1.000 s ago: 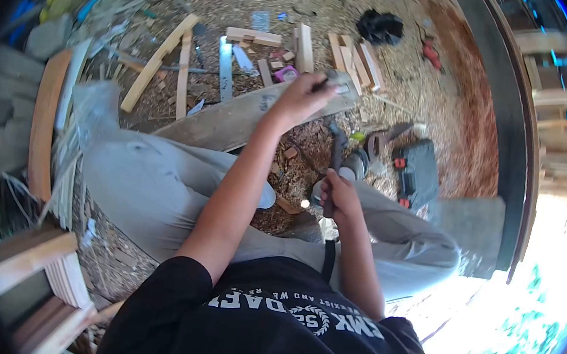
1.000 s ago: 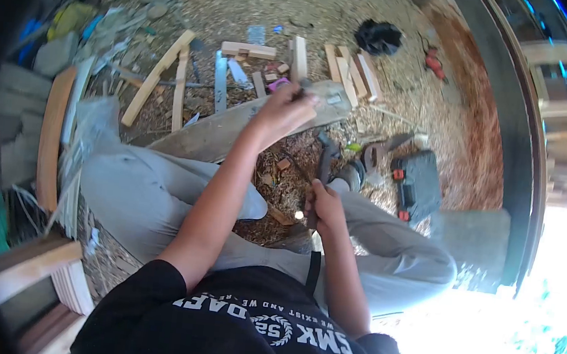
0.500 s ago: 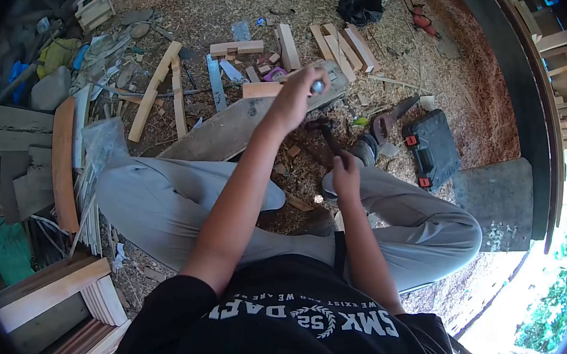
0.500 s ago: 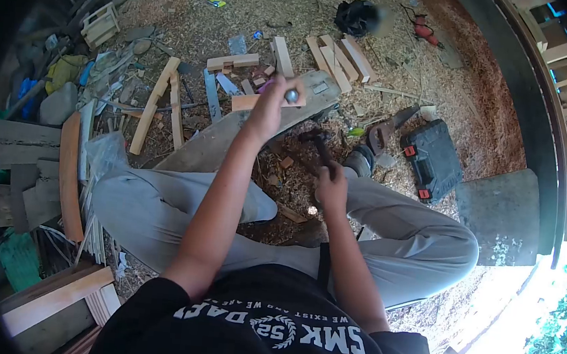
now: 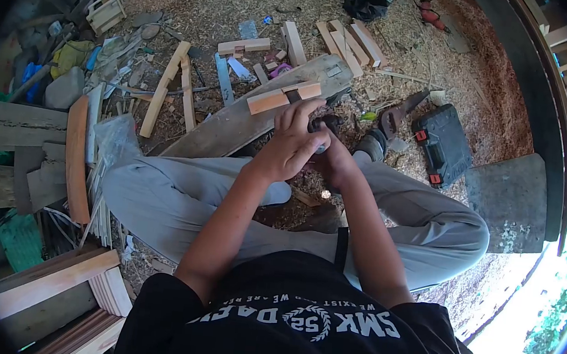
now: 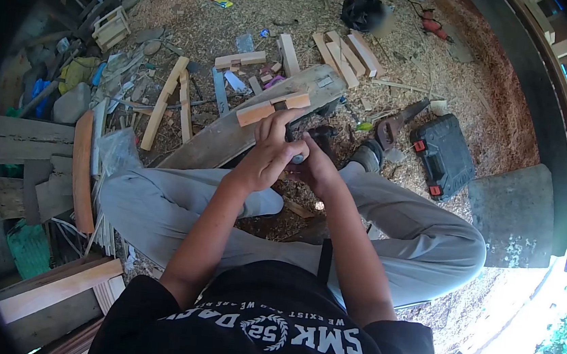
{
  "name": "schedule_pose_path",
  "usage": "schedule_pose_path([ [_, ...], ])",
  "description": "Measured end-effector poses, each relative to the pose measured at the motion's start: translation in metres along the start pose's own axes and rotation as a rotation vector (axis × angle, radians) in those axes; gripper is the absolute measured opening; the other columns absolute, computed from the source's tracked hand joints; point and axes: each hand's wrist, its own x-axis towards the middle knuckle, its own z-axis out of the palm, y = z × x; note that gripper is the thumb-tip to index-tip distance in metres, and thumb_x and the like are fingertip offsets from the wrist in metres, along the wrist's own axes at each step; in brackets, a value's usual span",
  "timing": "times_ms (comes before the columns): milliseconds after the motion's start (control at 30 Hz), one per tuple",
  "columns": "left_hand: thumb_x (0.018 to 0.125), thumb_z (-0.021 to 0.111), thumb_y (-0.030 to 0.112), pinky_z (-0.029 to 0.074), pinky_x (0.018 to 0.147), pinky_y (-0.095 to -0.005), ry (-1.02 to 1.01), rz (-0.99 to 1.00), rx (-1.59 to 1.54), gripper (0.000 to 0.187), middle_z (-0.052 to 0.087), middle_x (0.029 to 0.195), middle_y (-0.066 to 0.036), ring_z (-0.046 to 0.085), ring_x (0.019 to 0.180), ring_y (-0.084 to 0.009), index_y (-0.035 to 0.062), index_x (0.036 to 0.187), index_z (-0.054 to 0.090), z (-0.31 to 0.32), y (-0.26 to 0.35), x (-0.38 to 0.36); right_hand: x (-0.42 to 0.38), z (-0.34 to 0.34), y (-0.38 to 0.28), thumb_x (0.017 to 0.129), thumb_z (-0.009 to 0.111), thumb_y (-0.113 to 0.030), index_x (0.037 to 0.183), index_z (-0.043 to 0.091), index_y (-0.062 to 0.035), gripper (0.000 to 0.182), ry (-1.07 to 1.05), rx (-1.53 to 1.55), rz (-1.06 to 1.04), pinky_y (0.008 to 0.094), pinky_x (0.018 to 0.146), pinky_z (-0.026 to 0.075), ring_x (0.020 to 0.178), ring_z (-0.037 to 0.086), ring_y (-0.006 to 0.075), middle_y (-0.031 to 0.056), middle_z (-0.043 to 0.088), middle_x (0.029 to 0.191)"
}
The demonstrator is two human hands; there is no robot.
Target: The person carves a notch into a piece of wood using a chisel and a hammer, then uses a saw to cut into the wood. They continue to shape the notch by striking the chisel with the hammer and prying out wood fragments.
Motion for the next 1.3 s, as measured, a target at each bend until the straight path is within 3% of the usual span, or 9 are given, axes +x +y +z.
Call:
schedule_pose_path([
  [200,0.107,0.046,0.039,0.03,0.116,-0.0503,0.21,-0.12,0.105,0.036,0.056,0.141,-0.018,0.049,0.133,-0.0402,0.0104,0.106,0.067,-0.016,-0.044,0.004,0.011,-0.009,0.016,0.108,0.054,-0.042,0.116,0.066,-0.0079,0.037,-0.113,0.081,0.255,0.0363,0.066,0.056,0.073,0.069,0.0195,0.0021,0.061,0.077],
  [267,0.1,0.057,0.027,0.047,0.099,-0.052,0.231,-0.376,0.246,0.023,0.067,0.117,-0.017,0.061,0.112,-0.0405,0.0064,0.099,0.067,-0.01,-0.085,0.002,0.013,-0.025,0.031,0.107,0.056,-0.041,0.113,0.065,-0.0103,0.032,-0.141,-0.201,0.243,0.0325,0.055,0.05,0.061,0.062,0.0155,0.0008,0.063,0.077],
  [367,0.101,0.055,0.028,0.052,0.089,-0.0527,0.195,-0.469,0.409,0.028,0.07,0.1,-0.018,0.065,0.1,-0.0403,0.0028,0.099,0.068,0.013,-0.135,-0.004,0.029,-0.03,0.055,0.107,0.055,-0.04,0.104,0.066,-0.0088,0.033,0.051,-0.43,0.135,0.032,0.048,0.043,0.054,0.056,0.0142,0.0004,0.058,0.073],
  [467,0.102,0.054,0.03,0.053,0.089,-0.0532,0.218,-0.679,0.554,0.033,0.07,0.097,-0.019,0.065,0.099,-0.0399,0.002,0.098,0.071,0.026,-0.148,0.012,0.033,-0.026,0.069,0.103,0.056,-0.044,0.105,0.066,0.0017,0.047,0.206,-0.625,0.012,0.0387,0.058,0.051,0.063,0.067,0.0223,0.0116,0.067,0.08],
  [667,0.103,0.051,0.03,0.055,0.081,-0.049,0.287,-0.535,0.875,0.038,0.071,0.093,-0.017,0.068,0.088,-0.0371,0.0026,0.089,0.074,0.041,-0.16,0.013,0.049,-0.045,0.09,0.105,0.05,-0.052,0.101,0.066,0.0046,0.059,0.21,-0.578,-0.026,0.0428,0.066,0.053,0.067,0.067,0.0274,0.0141,0.064,0.074],
  [900,0.101,0.052,0.025,0.054,0.078,-0.0482,0.268,-0.547,0.877,0.033,0.07,0.082,-0.012,0.067,0.079,-0.0322,0.0064,0.083,0.072,0.053,-0.165,0.015,0.035,-0.033,0.072,0.107,0.048,-0.05,0.09,0.063,0.0001,0.055,0.233,-0.546,0.02,0.0397,0.052,0.045,0.053,0.058,0.0226,0.0092,0.06,0.068],
  [1200,0.099,0.055,0.027,0.052,0.074,-0.0466,0.303,-0.507,0.942,0.029,0.07,0.082,-0.011,0.066,0.082,-0.0313,0.0083,0.081,0.069,0.055,-0.164,0.012,-0.014,-0.003,-0.041,0.111,0.047,-0.029,0.097,0.056,-0.0068,0.027,-0.113,0.046,0.361,0.0259,0.048,0.041,0.049,0.043,0.0082,-0.0051,0.046,0.067],
  [1267,0.1,0.053,0.025,0.053,0.076,-0.0482,0.347,-0.468,0.907,0.032,0.07,0.082,-0.013,0.067,0.079,-0.0335,0.0066,0.08,0.069,0.054,-0.163,0.012,-0.004,-0.006,-0.064,0.11,0.044,-0.015,0.1,0.056,-0.0034,0.02,-0.367,0.772,0.525,0.0239,0.049,0.042,0.052,0.046,0.0059,-0.0053,0.05,0.07],
  [1300,0.1,0.053,0.025,0.053,0.076,-0.0482,0.352,-0.463,0.909,0.032,0.07,0.082,-0.013,0.067,0.079,-0.0335,0.0066,0.08,0.069,0.054,-0.163,0.012,-0.003,0.001,-0.08,0.11,0.044,-0.015,0.1,0.056,-0.0034,0.02,-0.372,0.769,0.52,0.0239,0.049,0.042,0.052,0.046,0.0059,-0.0053,0.05,0.07],
])
